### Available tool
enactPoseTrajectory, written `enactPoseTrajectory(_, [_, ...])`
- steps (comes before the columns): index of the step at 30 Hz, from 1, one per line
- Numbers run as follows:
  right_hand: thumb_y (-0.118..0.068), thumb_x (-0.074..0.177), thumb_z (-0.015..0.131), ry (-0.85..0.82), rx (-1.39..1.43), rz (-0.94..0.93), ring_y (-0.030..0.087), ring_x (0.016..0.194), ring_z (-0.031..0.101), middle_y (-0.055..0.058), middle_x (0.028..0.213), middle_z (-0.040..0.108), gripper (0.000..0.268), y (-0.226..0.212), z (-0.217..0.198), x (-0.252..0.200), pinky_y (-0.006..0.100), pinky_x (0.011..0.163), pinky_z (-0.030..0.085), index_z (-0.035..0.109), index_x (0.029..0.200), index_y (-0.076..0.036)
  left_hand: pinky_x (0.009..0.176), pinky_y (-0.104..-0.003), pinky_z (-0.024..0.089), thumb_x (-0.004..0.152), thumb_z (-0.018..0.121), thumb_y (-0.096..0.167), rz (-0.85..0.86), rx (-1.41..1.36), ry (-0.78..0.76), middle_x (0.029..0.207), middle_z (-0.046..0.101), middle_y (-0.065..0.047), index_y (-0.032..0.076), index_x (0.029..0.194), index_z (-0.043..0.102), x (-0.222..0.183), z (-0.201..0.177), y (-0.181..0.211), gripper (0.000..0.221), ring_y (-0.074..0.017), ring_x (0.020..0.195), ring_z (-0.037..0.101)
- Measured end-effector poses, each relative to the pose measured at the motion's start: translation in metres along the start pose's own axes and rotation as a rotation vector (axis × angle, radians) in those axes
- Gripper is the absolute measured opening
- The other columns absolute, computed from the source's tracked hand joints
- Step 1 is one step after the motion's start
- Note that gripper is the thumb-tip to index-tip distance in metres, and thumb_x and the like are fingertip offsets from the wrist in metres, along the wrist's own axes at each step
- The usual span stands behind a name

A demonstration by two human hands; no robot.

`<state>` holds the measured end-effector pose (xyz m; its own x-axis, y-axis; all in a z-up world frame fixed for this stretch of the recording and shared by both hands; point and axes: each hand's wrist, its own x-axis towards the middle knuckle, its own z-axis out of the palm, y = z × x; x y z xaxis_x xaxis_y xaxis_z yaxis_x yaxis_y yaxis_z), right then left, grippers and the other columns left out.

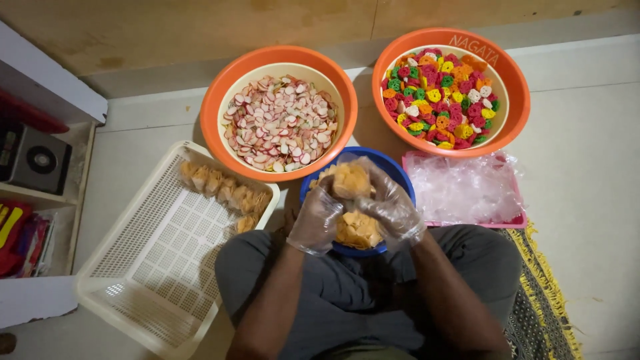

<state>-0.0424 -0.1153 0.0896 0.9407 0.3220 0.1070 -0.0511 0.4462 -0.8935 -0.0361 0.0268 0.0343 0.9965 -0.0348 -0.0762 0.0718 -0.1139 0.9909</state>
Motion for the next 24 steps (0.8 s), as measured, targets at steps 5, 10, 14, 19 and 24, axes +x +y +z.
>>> enactPoseTrajectory(5, [0.009, 0.076, 0.080, 0.104, 0.026, -0.038, 0.025, 0.087, 0.073, 0.021, 0.109, 0.072, 0.064, 0.046, -0.022, -0.002, 0.038, 0.070, 0.064, 0.059, 0.136, 0.001, 0.095, -0.036, 0.056, 0.073, 0.088, 0.001, 0.129, -0.377, -0.215, 0.111, 0.072, -0.012, 0.004, 0.132, 0.060, -0.010, -0.003, 0.011, 0.065, -0.0159, 0.105, 0.065])
enactPoseTrajectory(10, [0.012, 0.080, 0.073, 0.031, 0.246, -0.096, 0.035, 0.101, 0.073, 0.028, 0.121, 0.068, 0.073, 0.022, -0.003, 0.002, 0.048, 0.079, 0.064, 0.046, 0.147, 0.001, 0.099, -0.039, 0.054, 0.083, 0.082, 0.004, 0.195, -0.414, -0.207, 0.117, 0.068, -0.013, -0.001, 0.138, 0.052, -0.011, -0.009, 0.010, 0.063, -0.0174, 0.111, 0.062])
enactPoseTrajectory(14, [0.017, 0.083, 0.068, 0.065, 0.180, -0.122, 0.032, 0.104, 0.072, 0.028, 0.119, 0.070, 0.065, 0.034, -0.023, 0.002, 0.048, 0.083, 0.063, 0.050, 0.144, 0.004, 0.096, -0.036, 0.055, 0.081, 0.085, 0.000, 0.227, -0.428, -0.161, 0.109, 0.070, -0.013, -0.002, 0.135, 0.056, -0.009, 0.002, 0.001, 0.061, -0.0128, 0.104, 0.063])
enactPoseTrajectory(19, [0.007, 0.082, 0.077, 0.078, 0.029, -0.066, 0.018, 0.108, 0.067, 0.018, 0.122, 0.070, 0.066, 0.035, -0.008, -0.008, 0.039, 0.090, 0.060, 0.053, 0.143, 0.001, 0.100, -0.038, 0.053, 0.079, 0.086, 0.003, 0.174, -0.528, -0.197, 0.117, 0.068, -0.013, -0.002, 0.135, 0.055, -0.017, -0.004, 0.019, 0.063, -0.0170, 0.109, 0.062])
enactPoseTrajectory(24, [0.008, 0.080, 0.078, 0.070, 0.007, -0.065, 0.017, 0.113, 0.063, 0.018, 0.127, 0.068, 0.071, 0.026, 0.000, -0.003, 0.039, 0.094, 0.058, 0.051, 0.146, 0.001, 0.102, -0.038, 0.052, 0.078, 0.087, 0.005, 0.173, -0.627, -0.174, 0.121, 0.066, -0.012, 0.001, 0.138, 0.054, -0.017, -0.003, 0.015, 0.069, -0.0180, 0.113, 0.061])
